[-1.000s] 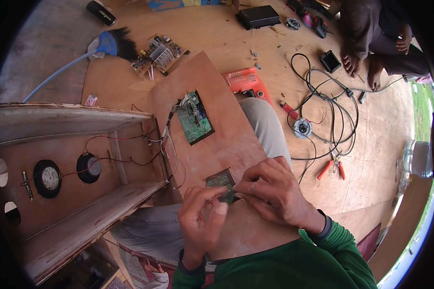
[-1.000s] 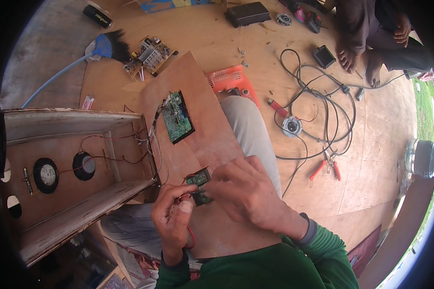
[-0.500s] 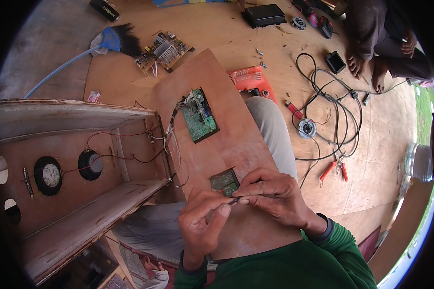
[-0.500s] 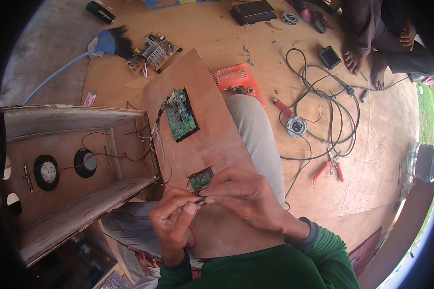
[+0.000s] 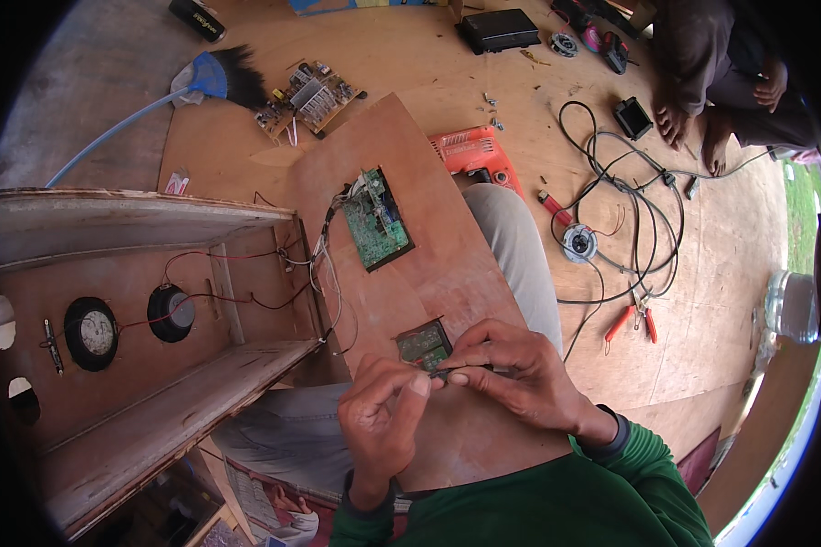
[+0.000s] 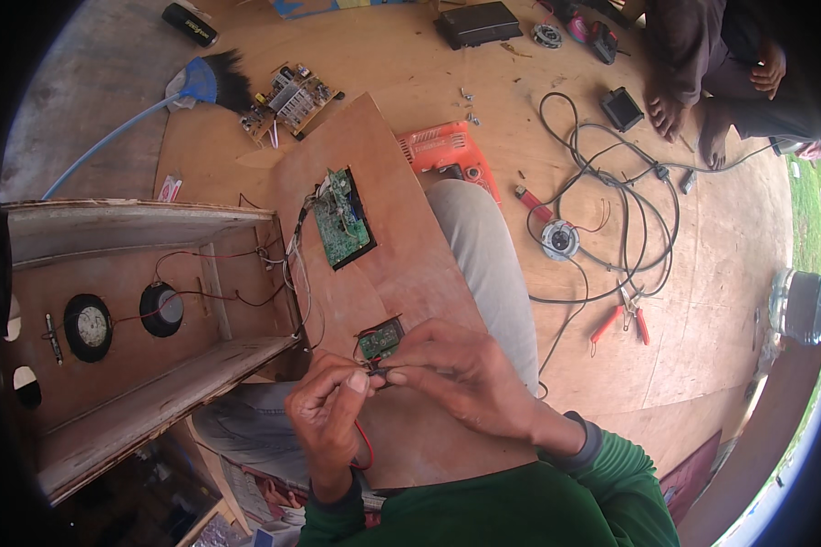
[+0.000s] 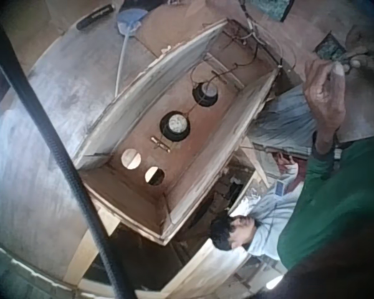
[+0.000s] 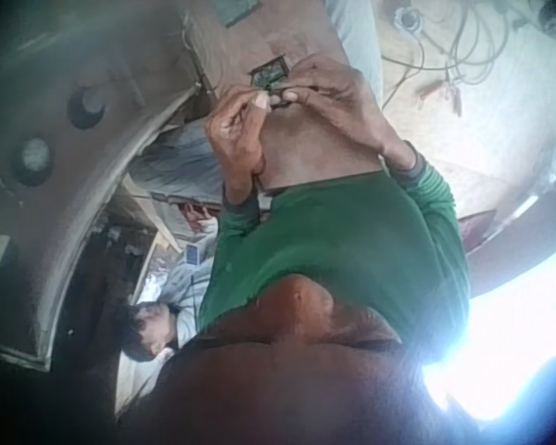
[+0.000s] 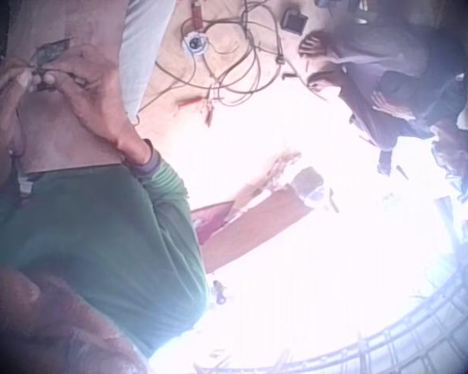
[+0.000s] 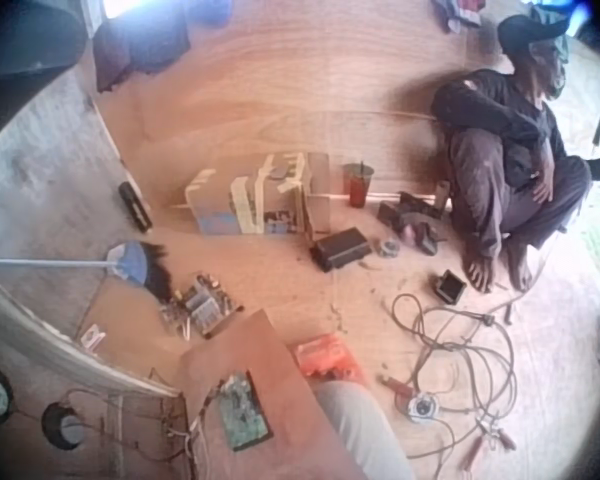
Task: The person uses a cordless drill to secure screws around two speakers mounted in a wooden box. They then connect wires to the speaker terminals and attach them to a small circuit board placed on a wooden panel.
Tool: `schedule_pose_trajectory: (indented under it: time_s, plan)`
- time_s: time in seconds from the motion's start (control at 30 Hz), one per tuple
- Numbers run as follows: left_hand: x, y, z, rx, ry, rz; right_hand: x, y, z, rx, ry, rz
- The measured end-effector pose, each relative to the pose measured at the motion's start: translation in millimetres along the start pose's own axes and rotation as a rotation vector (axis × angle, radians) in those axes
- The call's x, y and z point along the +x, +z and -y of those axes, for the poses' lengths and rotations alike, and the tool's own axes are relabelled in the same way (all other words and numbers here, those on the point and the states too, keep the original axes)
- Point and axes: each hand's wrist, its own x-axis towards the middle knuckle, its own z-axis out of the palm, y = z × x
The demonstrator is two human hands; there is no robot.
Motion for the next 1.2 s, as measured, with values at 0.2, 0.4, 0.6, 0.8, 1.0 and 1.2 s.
schedule_pose_trajectory:
  time_s: [0.2, 0.4, 0.6, 0.8, 1.0, 1.2]
  plan:
    - [1.6, 3.0, 1.0, 0.111, 0.066, -0.035, 0.9, 5.9, 7.9, -0.381, -0.245, -0.169]
    - [0.2, 7.7, 2.3, 0.132, 0.096, -0.055, -4.5, 8.9, 9.8, -0.823, -0.473, -0.188]
    - [-0.6, 8.5, 5.9, 0.05, 0.082, -0.04, -4.0, 18.1, 3.5, -0.684, -0.416, -0.16]
    - [-0.4, 6.1, 9.0, -0.033, 0.061, -0.006, -2.9, 15.8, 5.8, -0.716, -0.42, -0.103]
    - [0.9, 3.4, 20.5, -0.139, 0.152, 0.034, 5.2, 20.4, 14.0, -0.605, -0.37, -0.167]
    - [-3.3, 1.0, 29.1, -0.009, 0.334, 0.03, 8.4, 30.3, 15.4, -0.63, -0.334, -0.206]
